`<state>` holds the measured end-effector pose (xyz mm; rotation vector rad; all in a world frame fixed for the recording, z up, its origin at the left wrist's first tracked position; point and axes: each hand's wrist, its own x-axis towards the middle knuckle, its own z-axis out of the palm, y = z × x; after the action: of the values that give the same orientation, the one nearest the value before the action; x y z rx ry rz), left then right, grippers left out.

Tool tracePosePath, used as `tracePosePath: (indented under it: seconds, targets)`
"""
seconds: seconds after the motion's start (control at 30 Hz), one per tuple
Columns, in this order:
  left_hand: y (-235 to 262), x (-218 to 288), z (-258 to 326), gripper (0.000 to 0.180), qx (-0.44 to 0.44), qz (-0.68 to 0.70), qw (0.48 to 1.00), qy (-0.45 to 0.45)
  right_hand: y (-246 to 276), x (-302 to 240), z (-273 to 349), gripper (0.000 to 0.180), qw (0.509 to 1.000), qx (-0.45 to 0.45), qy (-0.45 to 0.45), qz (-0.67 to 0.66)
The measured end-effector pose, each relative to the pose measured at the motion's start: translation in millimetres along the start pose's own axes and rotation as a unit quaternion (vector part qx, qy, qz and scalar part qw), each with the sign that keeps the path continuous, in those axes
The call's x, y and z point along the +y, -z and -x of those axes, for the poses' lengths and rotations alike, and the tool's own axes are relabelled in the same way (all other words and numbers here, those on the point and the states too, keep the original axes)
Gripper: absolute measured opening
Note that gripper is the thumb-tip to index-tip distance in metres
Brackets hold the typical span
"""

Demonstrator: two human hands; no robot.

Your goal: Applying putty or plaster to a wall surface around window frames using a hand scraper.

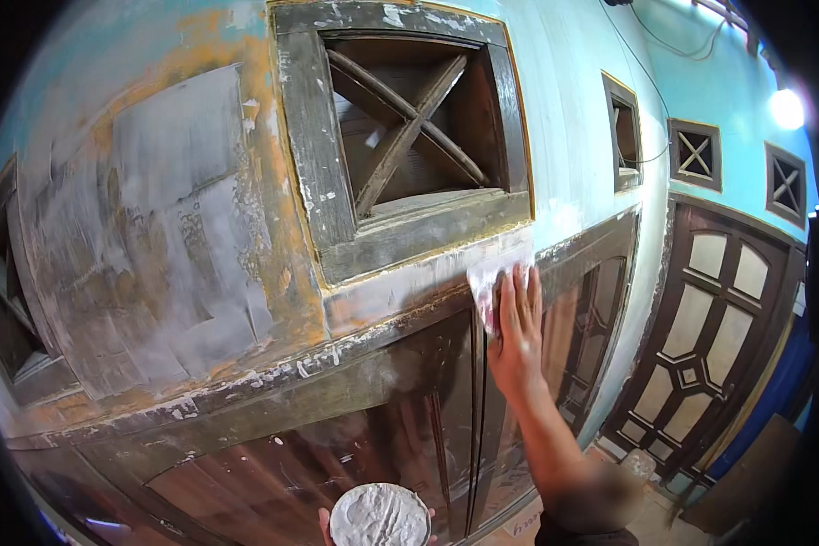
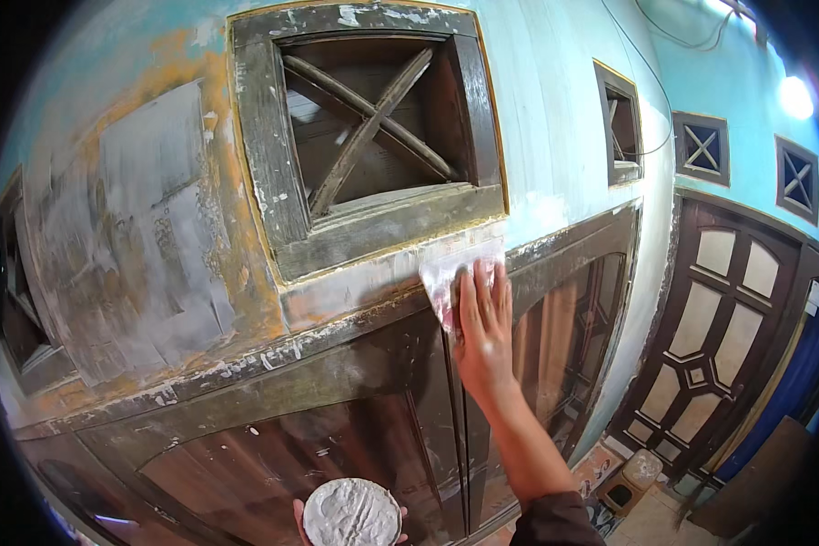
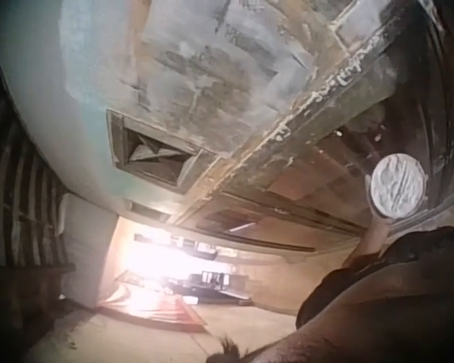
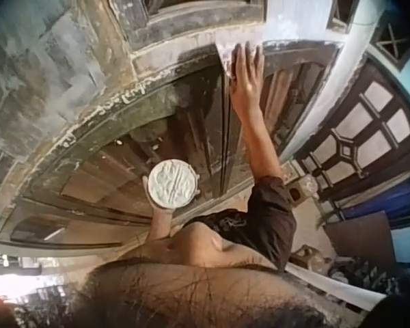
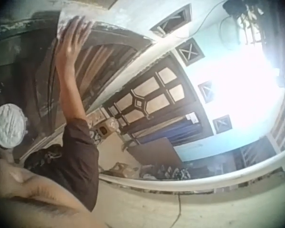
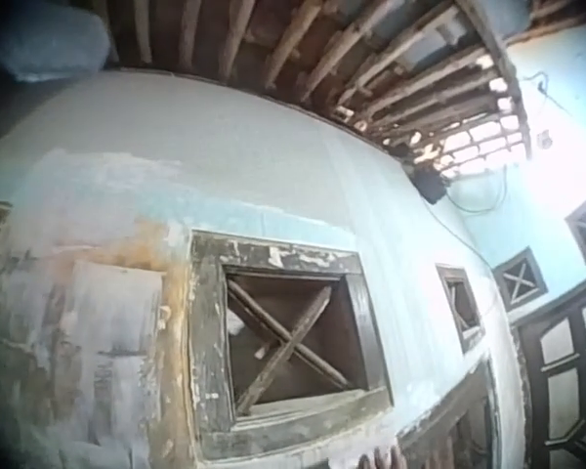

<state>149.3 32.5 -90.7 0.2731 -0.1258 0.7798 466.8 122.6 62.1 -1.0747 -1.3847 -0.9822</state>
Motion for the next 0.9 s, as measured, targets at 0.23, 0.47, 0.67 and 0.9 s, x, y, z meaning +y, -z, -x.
tracePosePath:
  seconds: [0.23, 0.47, 0.67, 0.9]
  targets:
    - [-5, -2, -4, 0.102, -0.017, 0.025, 0.999, 0.013, -24, 28, 19, 0.081, 0.998, -0.066, 0.021, 0.003]
    - [16, -4, -1, 0.100, 0.061, 0.007, 0.997, -0.035, 2, 17, 5, 0.076, 1.000, 0.027, 0.000, 0.003]
    - [4, -8, -8, 0.098, 0.002, 0.010, 1.000, 0.015, -32, 21, 6, 0.069, 0.999, -0.028, 0.009, -0.039]
    - [39, -3, -6, 0.092, 0.061, 0.013, 0.996, -0.064, -7, -5, 13, 0.065, 0.999, 0.013, -0.017, -0.037]
